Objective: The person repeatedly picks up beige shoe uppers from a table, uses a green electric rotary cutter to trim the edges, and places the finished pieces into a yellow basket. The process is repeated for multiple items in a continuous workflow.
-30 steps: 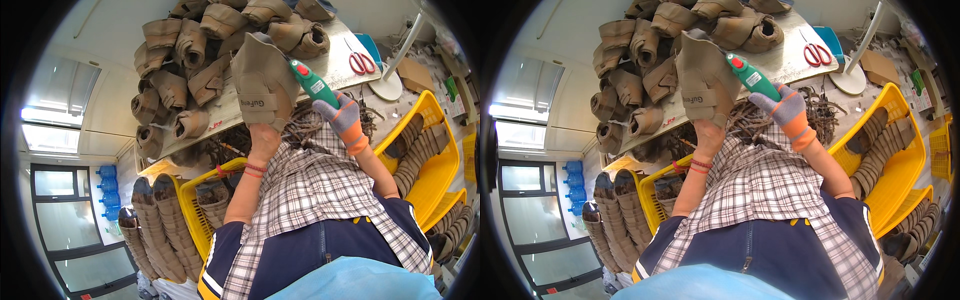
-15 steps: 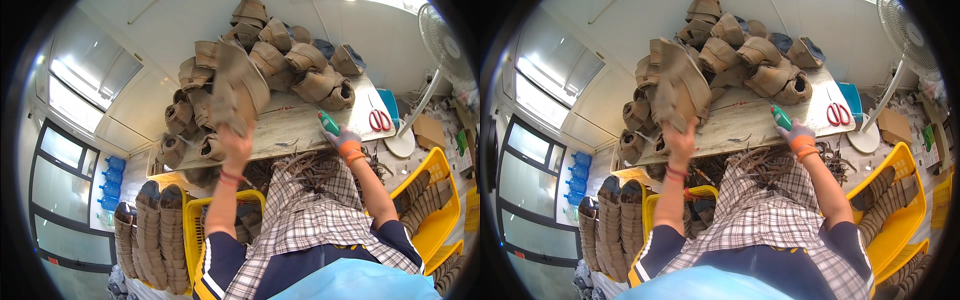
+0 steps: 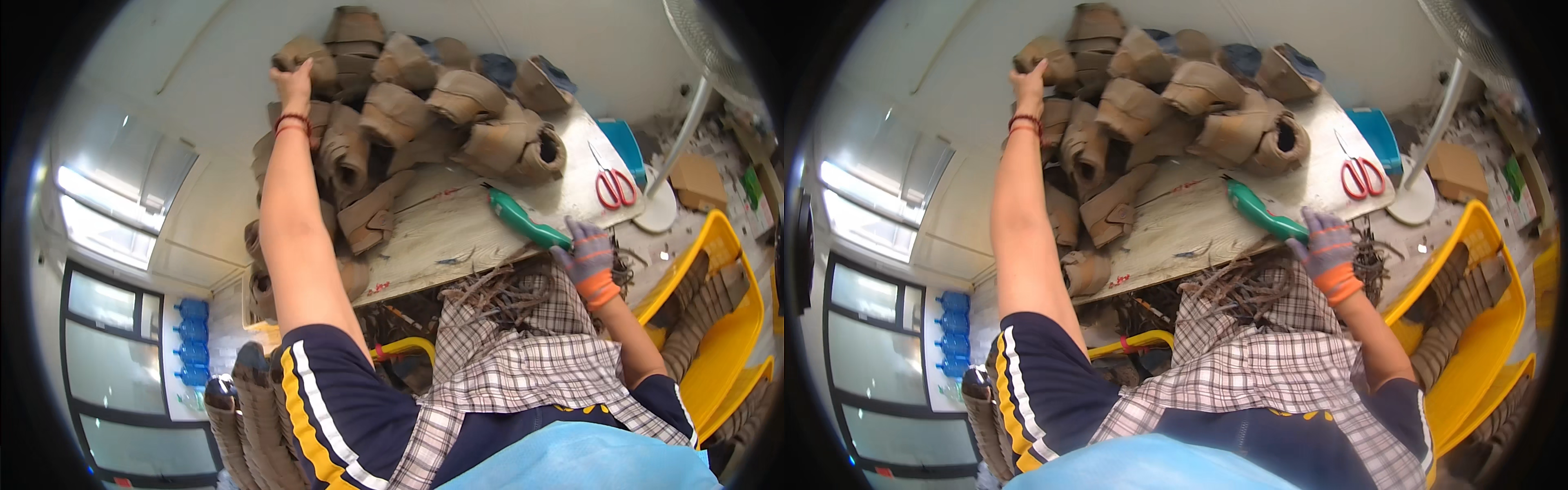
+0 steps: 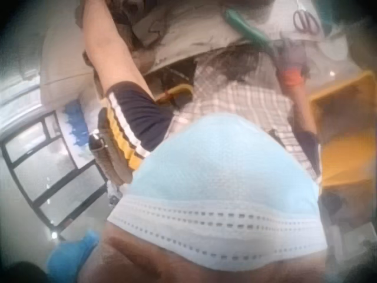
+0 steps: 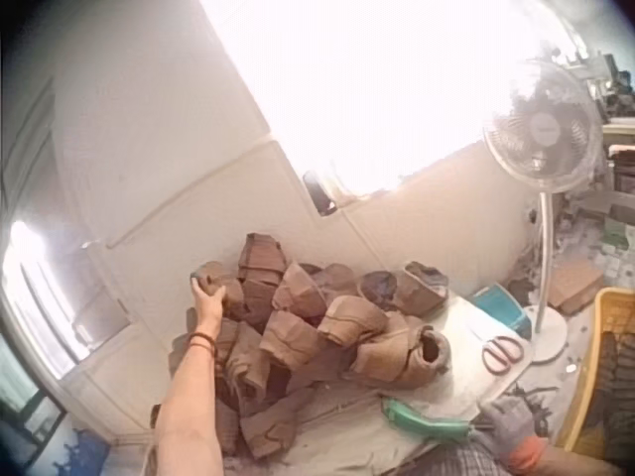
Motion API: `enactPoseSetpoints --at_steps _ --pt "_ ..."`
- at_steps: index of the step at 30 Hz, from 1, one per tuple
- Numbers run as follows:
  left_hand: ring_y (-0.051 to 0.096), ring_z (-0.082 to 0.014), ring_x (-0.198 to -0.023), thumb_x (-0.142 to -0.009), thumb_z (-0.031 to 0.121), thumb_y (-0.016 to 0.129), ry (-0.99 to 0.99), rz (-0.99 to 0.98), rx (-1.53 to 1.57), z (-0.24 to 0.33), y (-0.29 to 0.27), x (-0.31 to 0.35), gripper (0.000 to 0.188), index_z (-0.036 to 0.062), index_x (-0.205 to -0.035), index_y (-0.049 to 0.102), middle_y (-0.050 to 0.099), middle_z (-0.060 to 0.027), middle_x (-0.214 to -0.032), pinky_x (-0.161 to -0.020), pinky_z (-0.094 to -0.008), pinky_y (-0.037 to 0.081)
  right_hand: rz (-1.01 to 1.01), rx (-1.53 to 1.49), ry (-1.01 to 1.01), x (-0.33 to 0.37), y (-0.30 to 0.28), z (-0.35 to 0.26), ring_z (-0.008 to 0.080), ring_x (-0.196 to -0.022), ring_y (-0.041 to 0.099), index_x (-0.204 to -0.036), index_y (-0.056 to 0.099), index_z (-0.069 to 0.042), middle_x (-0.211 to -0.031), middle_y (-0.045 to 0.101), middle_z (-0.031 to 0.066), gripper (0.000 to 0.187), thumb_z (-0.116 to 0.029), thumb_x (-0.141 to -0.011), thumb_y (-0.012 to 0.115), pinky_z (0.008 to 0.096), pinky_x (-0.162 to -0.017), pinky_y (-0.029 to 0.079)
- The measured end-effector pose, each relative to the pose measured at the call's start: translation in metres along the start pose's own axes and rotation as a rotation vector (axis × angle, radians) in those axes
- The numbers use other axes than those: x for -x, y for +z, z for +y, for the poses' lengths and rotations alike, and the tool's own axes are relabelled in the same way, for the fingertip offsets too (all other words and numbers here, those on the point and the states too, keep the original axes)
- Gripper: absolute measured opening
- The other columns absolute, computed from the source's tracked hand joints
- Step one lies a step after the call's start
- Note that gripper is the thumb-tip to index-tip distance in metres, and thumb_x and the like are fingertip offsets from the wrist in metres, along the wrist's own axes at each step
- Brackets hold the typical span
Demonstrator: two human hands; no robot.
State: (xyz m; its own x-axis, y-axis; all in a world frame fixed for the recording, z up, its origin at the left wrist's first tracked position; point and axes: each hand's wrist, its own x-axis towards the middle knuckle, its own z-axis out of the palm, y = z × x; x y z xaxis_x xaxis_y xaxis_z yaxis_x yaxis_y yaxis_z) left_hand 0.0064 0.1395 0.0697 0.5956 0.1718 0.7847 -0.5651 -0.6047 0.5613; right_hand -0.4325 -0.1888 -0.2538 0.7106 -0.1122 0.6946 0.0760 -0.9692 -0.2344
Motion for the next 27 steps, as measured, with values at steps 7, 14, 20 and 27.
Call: enactPoseSetpoints --at_steps 7,14,20,27 --pt "0.05 -0.0409 -0.117 -0.081 0.04 0.068 0.365 -0.247 -0.823 -0.041 -0.021 -0.022 0.078 0.0046 -0.139 0.03 0.049 -0.0215 -0.133 -0.1 -0.0468 0.039 0.163 0.245 0.649 0.166 -0.094 0.129 0.0286 -0.095 0.06 -0.117 0.061 -0.008 -0.102 0.064 0.0119 0.04 -0.027 -0.082 0.069 0.039 -0.083 0.047" --pt "0.047 -0.0451 -0.12 -0.081 0.05 0.067 0.151 -0.15 -0.855 -0.047 -0.052 -0.02 0.089 0.0126 -0.147 0.023 0.048 -0.0197 -0.137 -0.101 -0.049 0.038 0.001 -0.131 1.951 0.386 -0.099 0.206 0.0258 -0.08 0.058 -0.121 0.059 -0.007 -0.106 0.065 0.0094 0.042 -0.038 -0.095 0.052 0.0404 -0.072 0.046" --pt "0.04 -0.0444 -0.126 -0.079 0.05 0.069 0.189 -0.099 -0.864 -0.056 -0.044 -0.015 0.09 0.0099 -0.147 0.024 0.046 -0.0226 -0.138 -0.102 -0.0496 0.037 0.256 -0.928 2.42 0.42 -0.066 0.209 0.0193 -0.074 0.054 -0.134 0.045 -0.003 -0.092 0.061 0.0052 0.075 -0.061 -0.088 0.052 0.0368 -0.061 0.046" --pt "0.041 -0.0441 -0.125 -0.075 0.036 0.077 0.593 -0.164 -0.65 -0.053 -0.049 0.023 0.086 -0.0065 -0.137 0.035 0.043 -0.0296 -0.135 -0.108 -0.0478 0.032 0.109 -0.106 1.635 0.228 -0.02 0.206 0.0365 -0.119 0.052 -0.143 0.029 0.002 -0.131 0.051 0.0245 0.107 -0.055 -0.066 0.076 0.0386 -0.099 0.041"
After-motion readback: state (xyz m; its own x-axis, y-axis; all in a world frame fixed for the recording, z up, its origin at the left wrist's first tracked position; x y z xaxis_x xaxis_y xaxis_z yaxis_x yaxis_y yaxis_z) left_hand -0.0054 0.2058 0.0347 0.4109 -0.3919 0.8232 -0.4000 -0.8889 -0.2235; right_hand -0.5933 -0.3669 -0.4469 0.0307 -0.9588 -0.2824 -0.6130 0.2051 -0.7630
